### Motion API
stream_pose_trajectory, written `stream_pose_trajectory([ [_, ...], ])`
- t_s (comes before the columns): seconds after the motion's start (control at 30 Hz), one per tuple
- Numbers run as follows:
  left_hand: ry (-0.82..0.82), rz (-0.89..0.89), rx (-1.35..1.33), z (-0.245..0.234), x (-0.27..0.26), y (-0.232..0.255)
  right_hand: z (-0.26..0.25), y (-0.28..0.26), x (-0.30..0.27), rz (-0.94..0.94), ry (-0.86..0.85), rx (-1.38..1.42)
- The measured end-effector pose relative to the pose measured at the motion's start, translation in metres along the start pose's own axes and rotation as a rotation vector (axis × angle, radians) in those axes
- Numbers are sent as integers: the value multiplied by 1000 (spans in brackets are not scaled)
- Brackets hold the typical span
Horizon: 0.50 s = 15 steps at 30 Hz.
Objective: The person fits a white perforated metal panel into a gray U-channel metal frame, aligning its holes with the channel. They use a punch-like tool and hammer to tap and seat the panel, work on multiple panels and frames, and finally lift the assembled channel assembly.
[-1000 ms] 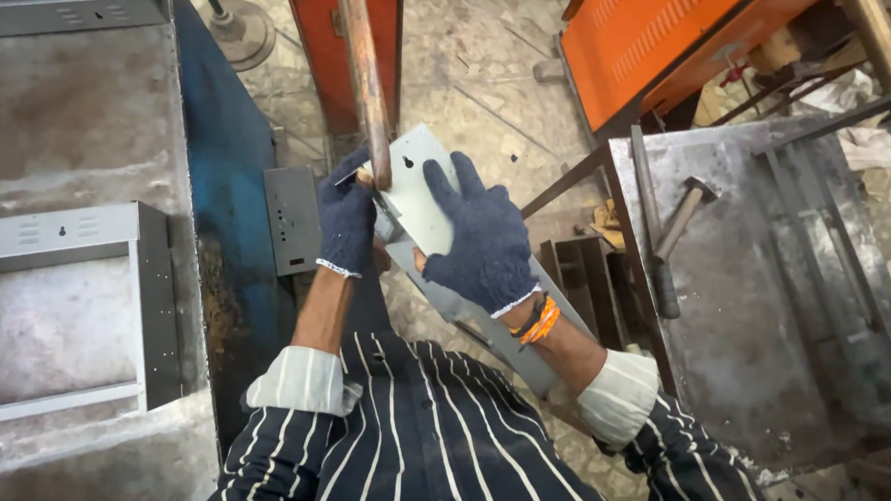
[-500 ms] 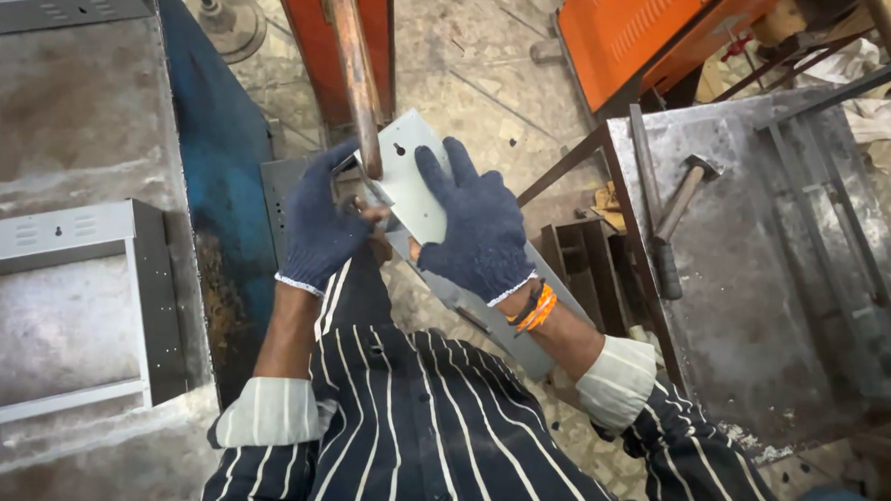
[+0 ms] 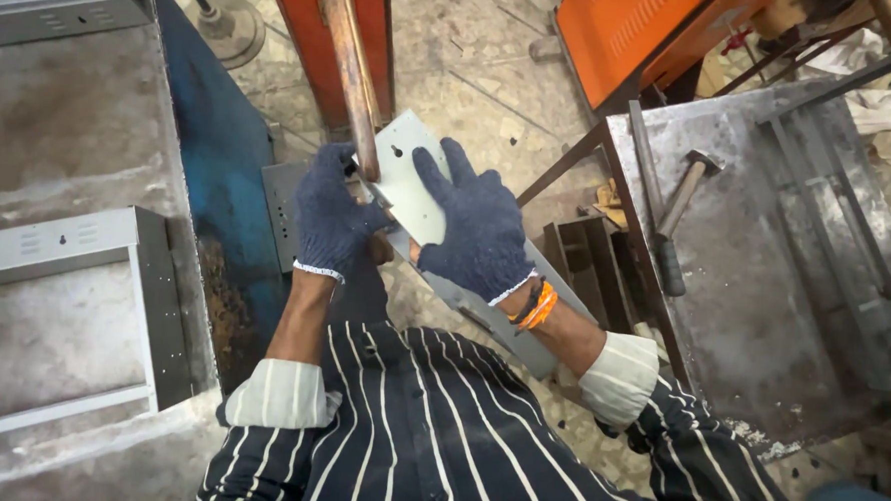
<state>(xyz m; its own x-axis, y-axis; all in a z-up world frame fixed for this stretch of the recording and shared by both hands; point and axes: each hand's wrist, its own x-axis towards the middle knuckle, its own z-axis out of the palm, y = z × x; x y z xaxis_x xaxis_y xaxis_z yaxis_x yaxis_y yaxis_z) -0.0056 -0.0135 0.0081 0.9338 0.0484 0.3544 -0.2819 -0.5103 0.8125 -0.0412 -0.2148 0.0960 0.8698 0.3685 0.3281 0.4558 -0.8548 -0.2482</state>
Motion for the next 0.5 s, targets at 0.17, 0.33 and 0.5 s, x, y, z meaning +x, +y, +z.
stream_pose_trajectory([
  [0.17, 8, 41, -6, 0, 3, 2, -3, -3, 2, 2, 24, 8],
  [0.33, -8, -34, -2, 0, 3, 5, -5, -6, 1, 13, 48, 27],
  [0.5, 14, 26, -1, 0, 4, 2, -1, -5, 2, 32, 37, 31],
])
